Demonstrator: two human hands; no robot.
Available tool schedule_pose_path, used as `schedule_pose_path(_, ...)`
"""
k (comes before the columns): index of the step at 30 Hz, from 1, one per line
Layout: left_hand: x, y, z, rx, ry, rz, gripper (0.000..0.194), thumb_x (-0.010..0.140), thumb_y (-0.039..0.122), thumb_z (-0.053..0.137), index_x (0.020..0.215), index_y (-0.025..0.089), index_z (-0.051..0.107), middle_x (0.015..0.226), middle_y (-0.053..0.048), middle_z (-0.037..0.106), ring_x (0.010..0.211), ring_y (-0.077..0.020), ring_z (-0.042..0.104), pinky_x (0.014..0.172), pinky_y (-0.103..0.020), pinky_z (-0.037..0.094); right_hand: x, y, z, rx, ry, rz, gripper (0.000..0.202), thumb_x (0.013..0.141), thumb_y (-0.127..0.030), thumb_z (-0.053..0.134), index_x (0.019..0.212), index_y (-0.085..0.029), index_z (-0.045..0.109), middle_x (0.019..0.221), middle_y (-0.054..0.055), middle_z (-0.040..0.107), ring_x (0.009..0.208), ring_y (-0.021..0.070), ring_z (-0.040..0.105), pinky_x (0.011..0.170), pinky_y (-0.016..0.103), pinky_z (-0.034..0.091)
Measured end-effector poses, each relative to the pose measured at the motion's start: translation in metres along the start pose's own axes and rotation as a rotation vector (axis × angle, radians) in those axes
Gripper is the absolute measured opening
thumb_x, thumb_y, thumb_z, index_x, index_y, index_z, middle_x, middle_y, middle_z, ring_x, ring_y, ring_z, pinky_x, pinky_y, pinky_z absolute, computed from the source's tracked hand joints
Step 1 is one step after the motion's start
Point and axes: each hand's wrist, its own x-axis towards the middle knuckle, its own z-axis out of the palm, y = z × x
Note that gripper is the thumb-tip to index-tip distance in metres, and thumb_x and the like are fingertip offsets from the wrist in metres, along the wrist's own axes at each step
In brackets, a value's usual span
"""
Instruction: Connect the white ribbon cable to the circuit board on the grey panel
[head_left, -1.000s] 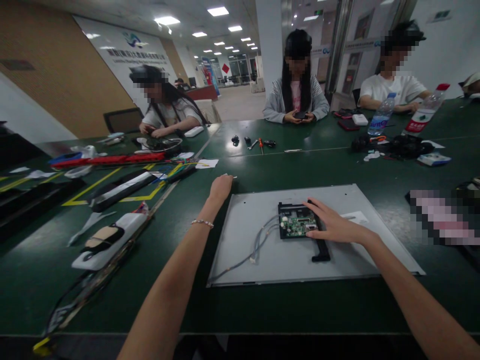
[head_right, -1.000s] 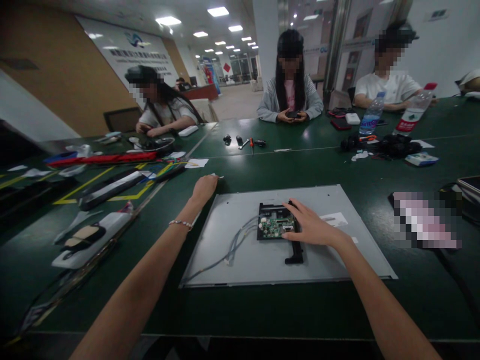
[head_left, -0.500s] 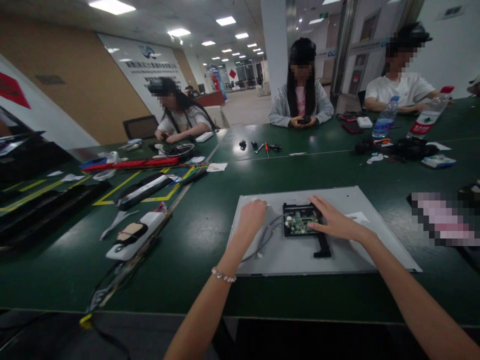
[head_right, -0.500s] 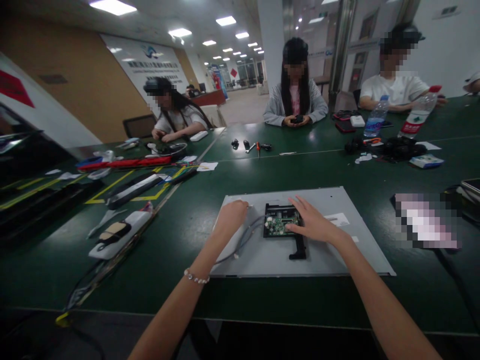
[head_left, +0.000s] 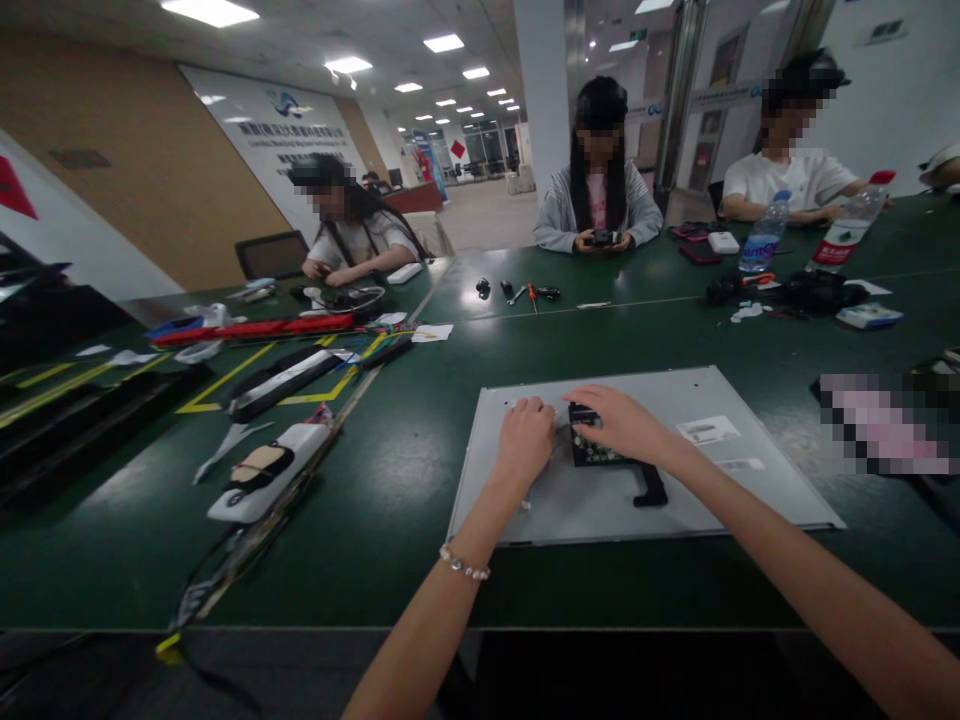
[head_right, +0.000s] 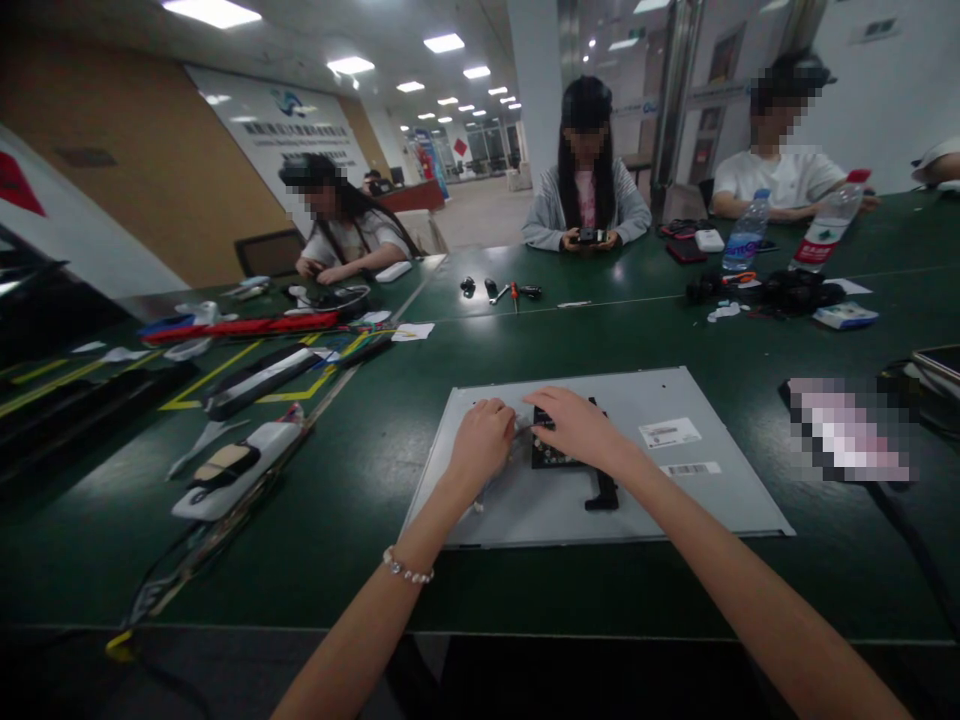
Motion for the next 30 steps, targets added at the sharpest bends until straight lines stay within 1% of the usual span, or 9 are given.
schedule_pose_path(3,-0.002,0.005,-0.002,0.003,0.052,0.036,0.025,0.094,0.014,0.043,0.104,0.016,0.065,0.101,-0.014,0.062,0.1,-0.0284,0.056,0.084,-0.042,0.045,0.011,-0.01,0.009,-0.008,0.009,-0.001,0.054,0.083,-0.024,0.062,0.137,-0.031,0.056,0.126,0.007,0.067,0.118,0.0283,0.06,0.099,0.048,0.049)
schedule_pose_path(6,-0.003,0.009,-0.002,0.009,0.078,0.06,0.026,0.094,0.014,0.044,0.112,0.017,0.061,0.105,-0.014,0.061,0.101,-0.0282,0.055,0.084,-0.042,0.044,0.013,-0.014,0.016,0.0,0.03,0.045,0.052,0.081,-0.018,0.063,0.132,-0.028,0.06,0.12,0.008,0.07,0.108,0.0278,0.065,0.09,0.043,0.053)
schedule_pose_path(11,-0.004,0.016,-0.002,0.001,0.1,0.117,0.025,0.095,0.015,0.042,0.113,0.016,0.059,0.108,-0.013,0.061,0.101,-0.0267,0.055,0.084,-0.041,0.043,0.007,-0.012,0.018,0.03,0.082,0.101,0.042,0.084,-0.014,0.058,0.123,-0.026,0.065,0.109,0.007,0.074,0.094,0.0243,0.069,0.081,0.036,0.052)
schedule_pose_path(14,-0.005,0.019,-0.003,-0.037,0.131,0.091,0.028,0.097,0.018,0.041,0.121,0.016,0.055,0.112,-0.011,0.061,0.104,-0.026,0.055,0.088,-0.041,0.044,0.004,0.0,0.01,-0.007,0.151,0.152,0.036,0.086,-0.013,0.055,0.119,-0.023,0.067,0.102,0.007,0.076,0.088,0.0226,0.071,0.079,0.033,0.052)
schedule_pose_path(17,-0.006,0.017,-0.004,-0.118,0.132,0.11,0.034,0.099,0.026,0.044,0.131,0.016,0.049,0.123,-0.011,0.06,0.113,-0.0254,0.054,0.094,-0.04,0.043,0.0,0.022,0.0,-0.079,0.229,0.173,0.031,0.087,-0.013,0.054,0.113,-0.02,0.069,0.101,0.008,0.076,0.089,0.0227,0.071,0.084,0.035,0.051)
schedule_pose_path(21,-0.006,0.012,-0.005,-0.193,0.037,0.368,0.048,0.098,0.042,0.049,0.138,0.016,0.045,0.14,-0.011,0.052,0.13,-0.0246,0.046,0.108,-0.038,0.037,-0.009,0.054,-0.006,-0.123,0.281,0.25,0.021,0.089,-0.017,0.054,0.099,-0.018,0.073,0.099,0.007,0.077,0.091,0.0235,0.071,0.086,0.035,0.051)
schedule_pose_path(24,-0.004,0.01,0.0,-0.209,-0.019,0.481,0.053,0.097,0.047,0.049,0.139,0.016,0.045,0.145,-0.013,0.049,0.136,-0.0248,0.043,0.112,-0.039,0.033,-0.014,0.065,-0.003,-0.177,0.242,0.305,0.021,0.09,-0.018,0.055,0.098,-0.018,0.074,0.1,0.007,0.077,0.096,0.0242,0.071,0.089,0.035,0.05)
schedule_pose_path(28,-0.002,0.011,0.006,-0.226,-0.063,0.51,0.049,0.097,0.044,0.049,0.138,0.018,0.048,0.142,-0.013,0.053,0.132,-0.0244,0.048,0.11,-0.04,0.036,-0.015,0.066,0.001,-0.242,0.133,0.315,0.022,0.09,-0.018,0.054,0.1,-0.019,0.074,0.103,0.007,0.077,0.101,0.0242,0.069,0.092,0.035,0.048)
schedule_pose_path(30,-0.001,0.011,0.006,-0.235,-0.059,0.512,0.046,0.097,0.043,0.049,0.136,0.018,0.051,0.138,-0.012,0.056,0.129,-0.0242,0.05,0.109,-0.04,0.037,-0.015,0.065,0.001,-0.27,0.089,0.314,0.023,0.091,-0.018,0.054,0.1,-0.018,0.074,0.103,0.008,0.077,0.1,0.0241,0.069,0.091,0.034,0.048)
